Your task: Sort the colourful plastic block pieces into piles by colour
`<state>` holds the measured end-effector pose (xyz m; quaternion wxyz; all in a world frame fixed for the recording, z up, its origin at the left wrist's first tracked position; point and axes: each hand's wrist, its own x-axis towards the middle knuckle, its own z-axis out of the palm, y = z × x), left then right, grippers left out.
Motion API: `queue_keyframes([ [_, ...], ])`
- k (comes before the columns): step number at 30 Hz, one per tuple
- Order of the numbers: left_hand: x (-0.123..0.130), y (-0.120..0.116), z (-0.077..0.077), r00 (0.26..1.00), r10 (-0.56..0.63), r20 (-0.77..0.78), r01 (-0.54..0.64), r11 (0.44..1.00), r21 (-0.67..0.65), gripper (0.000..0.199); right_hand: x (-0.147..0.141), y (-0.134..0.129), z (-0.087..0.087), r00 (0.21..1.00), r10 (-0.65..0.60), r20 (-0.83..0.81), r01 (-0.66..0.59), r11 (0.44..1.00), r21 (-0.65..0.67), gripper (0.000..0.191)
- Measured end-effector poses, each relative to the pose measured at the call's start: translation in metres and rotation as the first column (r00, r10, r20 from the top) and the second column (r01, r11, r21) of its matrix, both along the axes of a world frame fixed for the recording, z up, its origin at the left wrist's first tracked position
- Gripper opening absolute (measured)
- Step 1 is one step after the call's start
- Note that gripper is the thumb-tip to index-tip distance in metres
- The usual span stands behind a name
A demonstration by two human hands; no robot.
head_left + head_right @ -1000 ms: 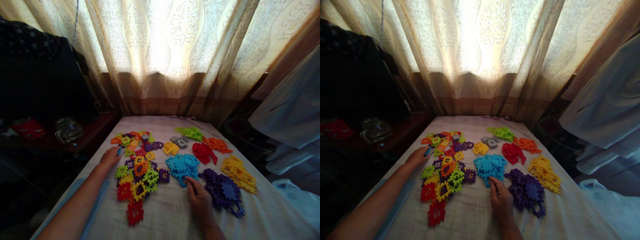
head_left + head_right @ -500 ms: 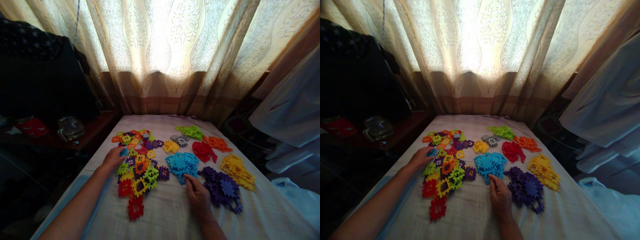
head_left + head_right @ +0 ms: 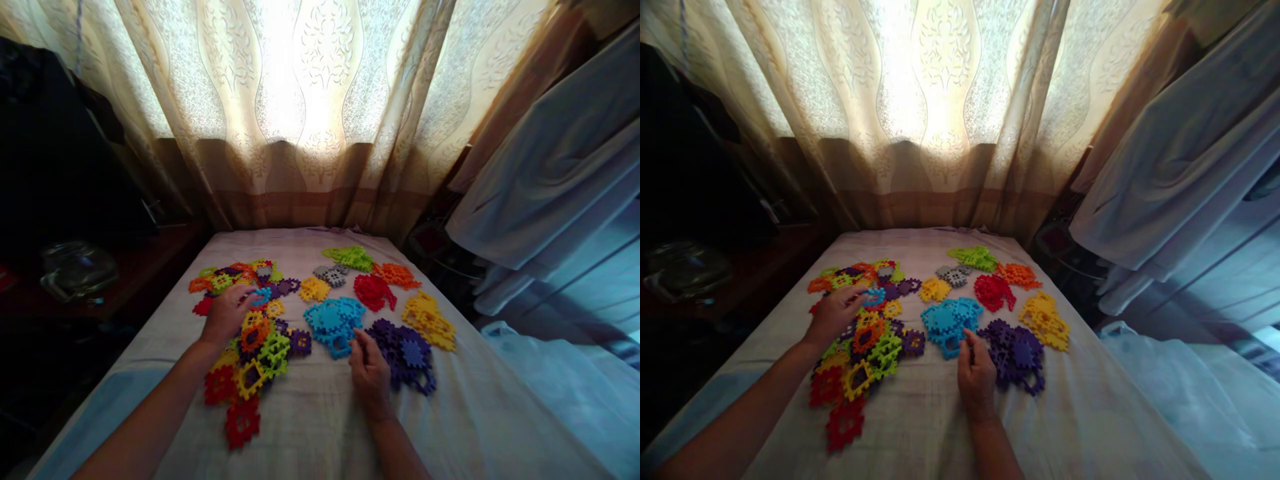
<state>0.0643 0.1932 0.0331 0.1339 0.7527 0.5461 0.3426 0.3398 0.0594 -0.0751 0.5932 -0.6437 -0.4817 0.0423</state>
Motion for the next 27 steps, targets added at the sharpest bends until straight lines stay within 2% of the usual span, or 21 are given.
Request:
queue_keyframes([
  [1,0.020,-0.005,-0.001,0.992,-0.075,0.100,0.084,0.993,-0.089,0.030,0.001,0.000,0.000,0.999,-0.029,-0.039,0.028,1.000,-0.009,0.032],
  [5,0.096,-0.019,-0.011,0.958,-0.236,0.161,0.266,0.943,-0.201,0.028,0.004,-0.001,0.001,0.986,-0.047,-0.160,0.042,0.999,-0.033,0.033],
  [8,0.135,-0.021,-0.020,0.944,-0.276,0.178,0.315,0.917,-0.245,0.024,0.004,-0.001,0.002,0.981,-0.031,-0.189,0.025,0.999,-0.034,0.033],
  [11,0.157,-0.017,-0.026,0.948,-0.271,0.165,0.308,0.911,-0.275,0.022,0.004,0.000,0.002,0.980,-0.026,-0.199,0.021,0.999,-0.027,0.034],
  [15,0.167,-0.011,-0.028,0.960,-0.256,0.114,0.278,0.914,-0.296,0.021,0.004,0.002,0.001,0.979,-0.025,-0.204,0.021,1.000,-0.020,0.033],
  [20,0.165,-0.013,-0.028,0.967,-0.252,0.049,0.256,0.929,-0.268,0.025,0.005,0.003,0.001,0.988,-0.021,-0.151,0.022,1.000,0.001,0.031],
  [24,0.149,-0.023,-0.029,0.968,-0.251,0.016,0.248,0.942,-0.224,0.025,0.006,0.002,0.001,0.996,-0.001,-0.086,0.003,1.000,0.020,0.029],
  [27,0.126,-0.036,-0.032,0.968,-0.251,-0.011,0.245,0.952,-0.183,0.025,0.005,0.002,0.000,0.998,0.021,-0.051,-0.019,0.999,0.037,0.027],
])
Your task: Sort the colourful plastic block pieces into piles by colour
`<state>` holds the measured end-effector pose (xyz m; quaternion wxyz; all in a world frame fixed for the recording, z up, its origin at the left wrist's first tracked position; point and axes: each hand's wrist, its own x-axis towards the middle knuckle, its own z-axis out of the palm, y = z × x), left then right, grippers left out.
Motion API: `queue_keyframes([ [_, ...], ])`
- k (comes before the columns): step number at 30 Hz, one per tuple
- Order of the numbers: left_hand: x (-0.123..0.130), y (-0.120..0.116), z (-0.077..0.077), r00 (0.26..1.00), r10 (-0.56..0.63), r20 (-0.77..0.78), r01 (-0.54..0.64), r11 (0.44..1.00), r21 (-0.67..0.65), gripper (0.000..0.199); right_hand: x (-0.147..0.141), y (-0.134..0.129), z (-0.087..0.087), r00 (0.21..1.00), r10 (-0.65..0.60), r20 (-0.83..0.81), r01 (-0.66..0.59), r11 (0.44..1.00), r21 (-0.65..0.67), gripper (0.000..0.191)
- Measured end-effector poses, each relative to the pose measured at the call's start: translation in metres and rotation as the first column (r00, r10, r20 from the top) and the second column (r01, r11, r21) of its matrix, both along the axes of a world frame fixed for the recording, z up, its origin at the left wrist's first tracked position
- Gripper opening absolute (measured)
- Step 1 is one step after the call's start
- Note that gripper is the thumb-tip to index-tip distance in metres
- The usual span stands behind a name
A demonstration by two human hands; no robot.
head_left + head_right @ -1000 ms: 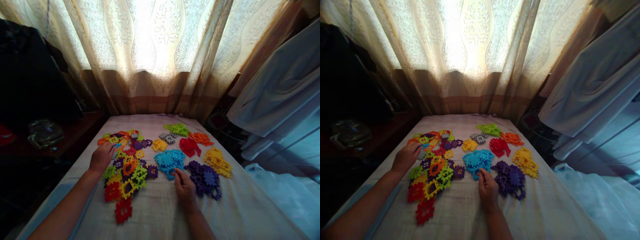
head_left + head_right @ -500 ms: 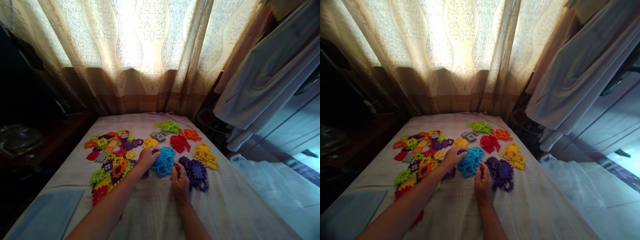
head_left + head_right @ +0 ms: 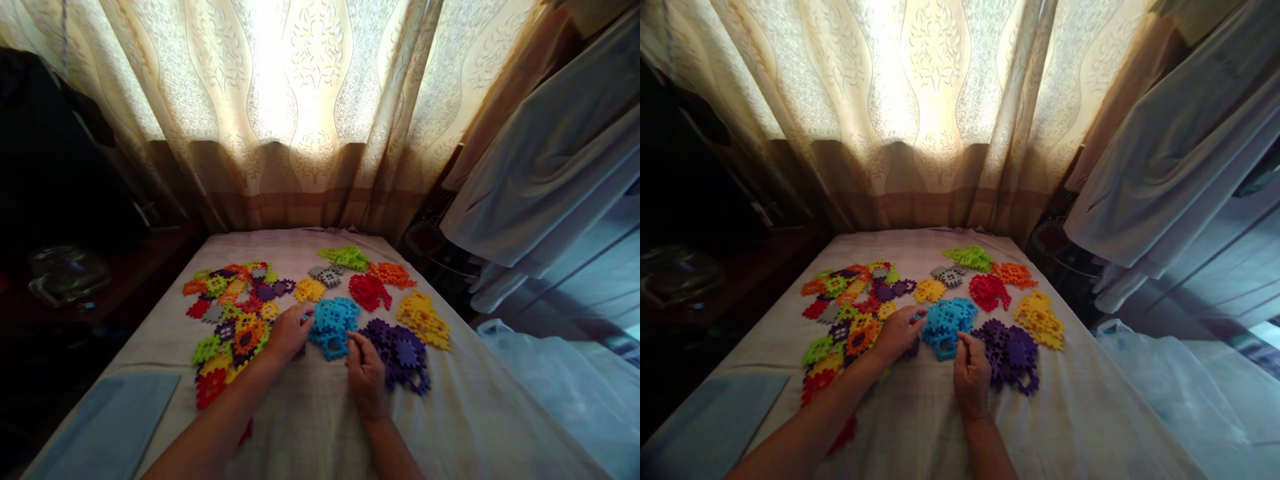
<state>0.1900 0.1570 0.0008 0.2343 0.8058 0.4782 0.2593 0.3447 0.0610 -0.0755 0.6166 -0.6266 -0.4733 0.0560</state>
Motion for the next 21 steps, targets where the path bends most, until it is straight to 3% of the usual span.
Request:
queue_keyframes([
  [4,-0.048,-0.017,-0.012,0.998,-0.001,-0.060,0.006,0.997,0.075,0.026,-0.002,-0.001,-0.001,0.999,0.025,0.038,-0.026,1.000,0.011,0.025],
  [6,-0.075,-0.023,-0.021,0.977,-0.004,-0.212,0.043,0.983,0.178,0.033,-0.004,-0.001,-0.001,0.997,0.038,0.073,-0.040,0.999,0.027,0.023],
  [10,-0.120,-0.025,-0.035,0.894,0.016,-0.447,0.076,0.979,0.188,0.048,-0.007,-0.003,0.004,0.988,0.069,0.137,-0.077,0.996,0.054,0.021],
  [16,-0.151,-0.029,-0.032,0.882,0.161,-0.442,-0.048,0.965,0.257,0.051,-0.018,-0.007,0.009,0.964,0.144,0.222,-0.153,0.988,0.023,0.021],
  [21,-0.161,-0.068,-0.031,0.889,-0.081,-0.451,0.220,0.939,0.266,0.078,-0.041,-0.005,0.012,0.889,0.295,0.349,-0.271,0.955,-0.118,0.029],
])
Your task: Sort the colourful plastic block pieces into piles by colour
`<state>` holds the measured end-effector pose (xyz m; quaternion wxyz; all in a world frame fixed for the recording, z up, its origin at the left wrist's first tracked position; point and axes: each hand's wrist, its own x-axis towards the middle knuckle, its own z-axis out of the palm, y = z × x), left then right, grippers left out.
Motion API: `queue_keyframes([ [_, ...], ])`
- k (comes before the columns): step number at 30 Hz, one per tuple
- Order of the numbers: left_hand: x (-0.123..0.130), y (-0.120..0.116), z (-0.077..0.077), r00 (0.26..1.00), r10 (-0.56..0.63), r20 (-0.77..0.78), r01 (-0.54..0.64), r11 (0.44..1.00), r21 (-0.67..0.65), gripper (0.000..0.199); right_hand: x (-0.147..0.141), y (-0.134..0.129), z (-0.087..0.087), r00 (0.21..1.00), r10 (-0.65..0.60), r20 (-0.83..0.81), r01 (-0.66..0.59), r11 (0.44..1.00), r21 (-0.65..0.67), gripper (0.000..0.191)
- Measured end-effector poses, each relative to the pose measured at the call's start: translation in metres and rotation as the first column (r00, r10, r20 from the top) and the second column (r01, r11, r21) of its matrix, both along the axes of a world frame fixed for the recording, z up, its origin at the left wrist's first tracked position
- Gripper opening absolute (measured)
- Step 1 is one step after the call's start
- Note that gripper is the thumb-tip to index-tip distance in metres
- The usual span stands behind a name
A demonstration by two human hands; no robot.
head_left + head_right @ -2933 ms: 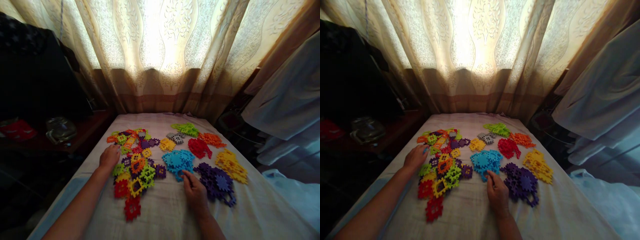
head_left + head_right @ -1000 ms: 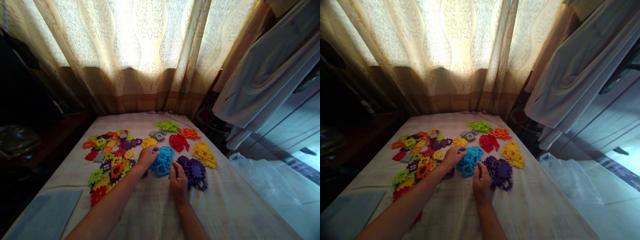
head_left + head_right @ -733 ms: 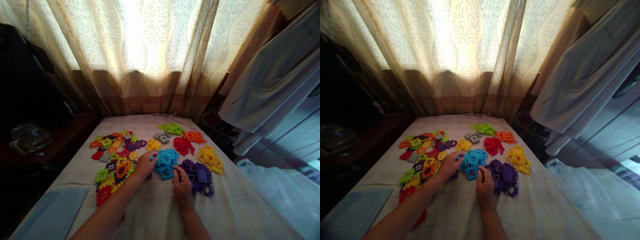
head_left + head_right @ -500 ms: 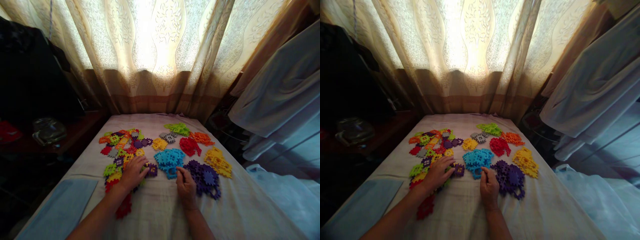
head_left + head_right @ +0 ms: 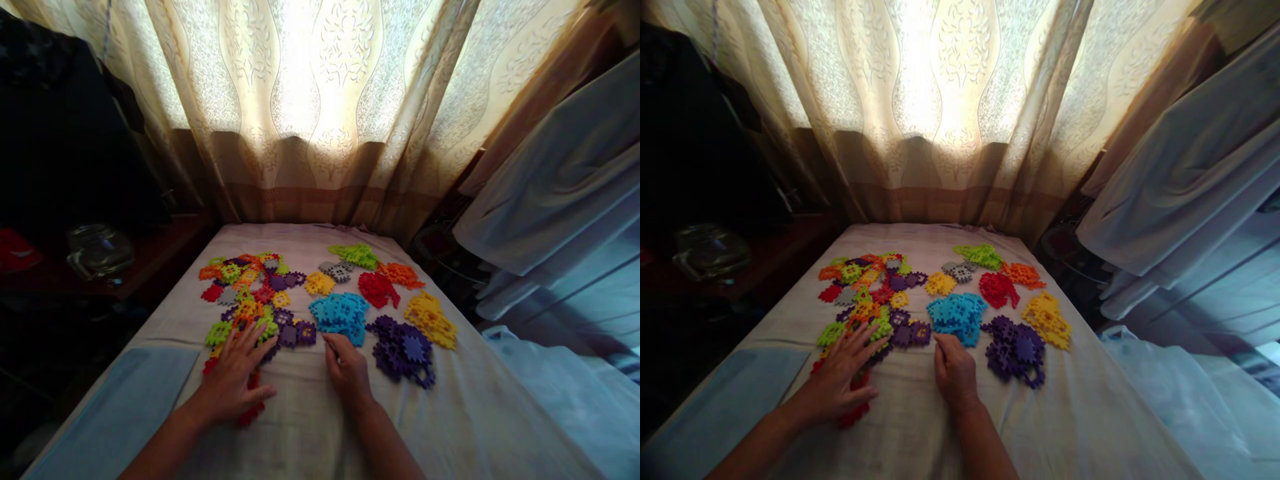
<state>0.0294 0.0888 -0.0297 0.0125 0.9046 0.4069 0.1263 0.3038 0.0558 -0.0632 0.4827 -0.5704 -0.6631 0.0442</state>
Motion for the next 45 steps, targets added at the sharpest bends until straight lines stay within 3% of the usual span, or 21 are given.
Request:
queue_keyframes([
  [4,-0.008,-0.016,-0.008,0.998,-0.044,-0.053,0.043,0.999,-0.033,0.087,-0.017,0.006,0.006,0.982,0.021,0.187,0.013,0.983,-0.184,0.033],
  [7,-0.009,-0.012,-0.016,0.999,0.011,-0.050,-0.012,1.000,-0.026,0.074,-0.026,0.010,0.012,0.956,-0.009,0.293,0.101,0.949,-0.298,0.035],
  [10,-0.004,-0.005,-0.021,0.998,0.066,-0.005,-0.066,0.998,0.016,0.063,-0.030,0.014,0.015,0.930,-0.027,0.366,0.157,0.931,-0.330,0.029],
  [17,0.007,0.001,-0.026,0.983,0.116,0.145,-0.139,0.978,0.157,0.040,-0.032,0.013,0.008,0.895,-0.032,0.444,0.125,0.975,-0.181,0.019],
  [23,0.005,0.003,-0.030,0.979,0.058,0.195,-0.108,0.960,0.259,0.035,-0.022,-0.005,0.005,0.929,-0.137,0.344,0.144,0.990,0.007,0.025],
  [29,0.007,0.004,-0.029,0.982,0.028,0.187,-0.087,0.946,0.313,0.035,0.022,-0.031,0.024,0.931,-0.305,0.198,0.272,0.945,0.180,0.029],
  [33,0.006,0.005,-0.030,0.983,0.027,0.182,-0.083,0.948,0.307,0.036,0.079,-0.041,0.035,0.852,-0.498,0.163,0.455,0.857,0.242,0.031],
  [37,0.007,0.007,-0.030,0.978,0.032,0.204,-0.090,0.954,0.284,0.037,0.131,-0.046,0.030,0.759,-0.627,0.175,0.585,0.774,0.241,0.034],
  [40,0.007,0.007,-0.030,0.979,0.038,0.198,-0.095,0.954,0.285,0.039,0.150,-0.049,0.018,0.736,-0.631,0.243,0.592,0.775,0.220,0.032],
  [45,0.007,0.007,-0.031,0.981,0.032,0.192,-0.089,0.951,0.297,0.039,0.154,-0.057,0.004,0.756,-0.581,0.302,0.540,0.814,0.216,0.032],
])
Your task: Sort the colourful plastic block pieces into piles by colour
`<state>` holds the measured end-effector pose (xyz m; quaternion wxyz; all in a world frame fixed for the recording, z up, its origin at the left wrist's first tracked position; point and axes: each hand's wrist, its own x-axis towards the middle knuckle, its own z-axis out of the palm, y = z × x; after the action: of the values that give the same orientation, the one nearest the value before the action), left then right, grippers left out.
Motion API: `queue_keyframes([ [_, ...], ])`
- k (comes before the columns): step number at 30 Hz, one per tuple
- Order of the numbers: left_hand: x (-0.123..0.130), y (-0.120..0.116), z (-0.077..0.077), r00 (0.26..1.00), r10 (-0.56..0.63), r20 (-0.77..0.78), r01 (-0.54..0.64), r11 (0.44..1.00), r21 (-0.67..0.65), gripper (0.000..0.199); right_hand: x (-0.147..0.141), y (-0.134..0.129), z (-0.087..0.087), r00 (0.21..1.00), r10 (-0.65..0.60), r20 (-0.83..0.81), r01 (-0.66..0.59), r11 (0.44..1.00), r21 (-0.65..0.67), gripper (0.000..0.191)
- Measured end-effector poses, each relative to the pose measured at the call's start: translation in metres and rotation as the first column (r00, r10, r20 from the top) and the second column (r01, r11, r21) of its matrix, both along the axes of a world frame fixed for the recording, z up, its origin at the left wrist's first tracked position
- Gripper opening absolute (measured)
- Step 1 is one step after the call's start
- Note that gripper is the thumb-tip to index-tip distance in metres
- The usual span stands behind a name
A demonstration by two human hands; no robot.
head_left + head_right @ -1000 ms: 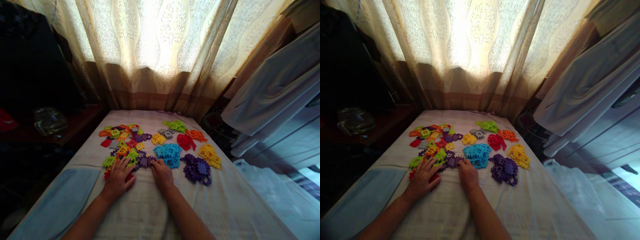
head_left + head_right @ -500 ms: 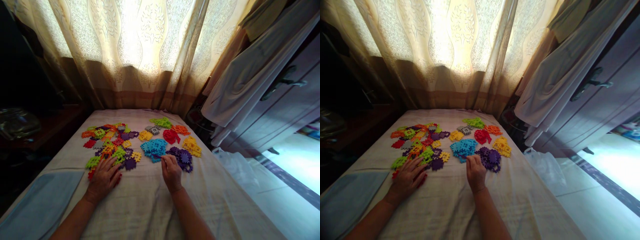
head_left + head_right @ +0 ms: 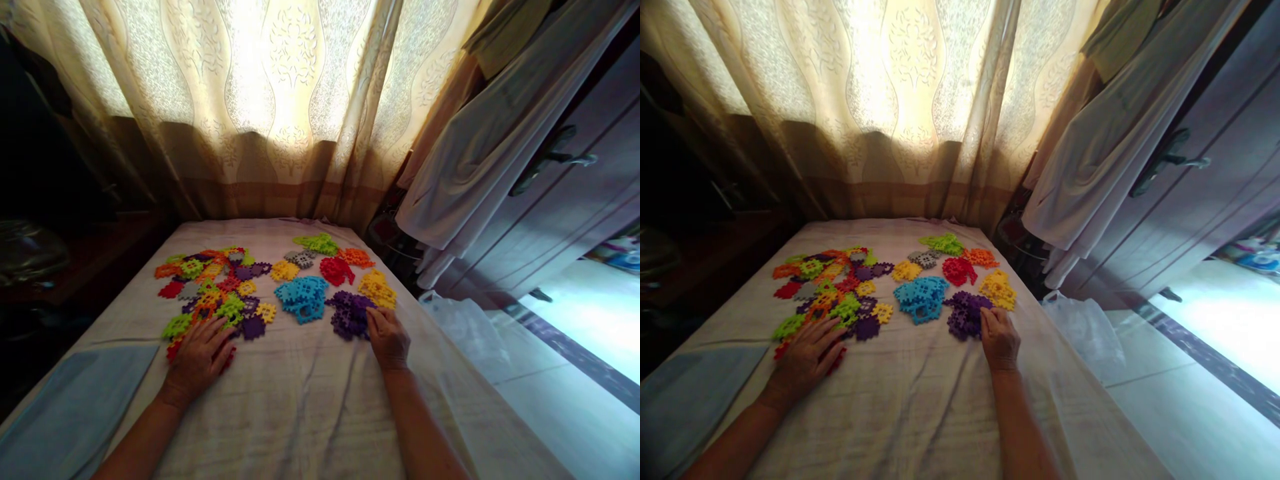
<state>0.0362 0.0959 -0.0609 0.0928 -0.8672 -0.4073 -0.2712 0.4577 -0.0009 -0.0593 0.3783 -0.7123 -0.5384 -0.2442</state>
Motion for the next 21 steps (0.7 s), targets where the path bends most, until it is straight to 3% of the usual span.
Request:
queue_keyframes([
  [12,0.001,-0.001,0.002,1.000,-0.007,0.013,0.007,1.000,0.003,0.040,-0.008,-0.007,-0.003,0.999,0.040,0.008,-0.040,0.999,-0.009,0.032],
  [17,0.003,-0.004,0.002,1.000,0.001,0.016,-0.001,1.000,-0.027,0.037,-0.056,0.000,0.013,0.980,0.197,-0.007,-0.197,0.980,-0.034,0.030],
  [21,0.003,-0.004,-0.001,0.999,-0.004,0.037,0.004,1.000,-0.005,0.035,-0.117,0.015,0.021,0.892,0.452,-0.016,-0.448,0.878,-0.168,0.025],
])
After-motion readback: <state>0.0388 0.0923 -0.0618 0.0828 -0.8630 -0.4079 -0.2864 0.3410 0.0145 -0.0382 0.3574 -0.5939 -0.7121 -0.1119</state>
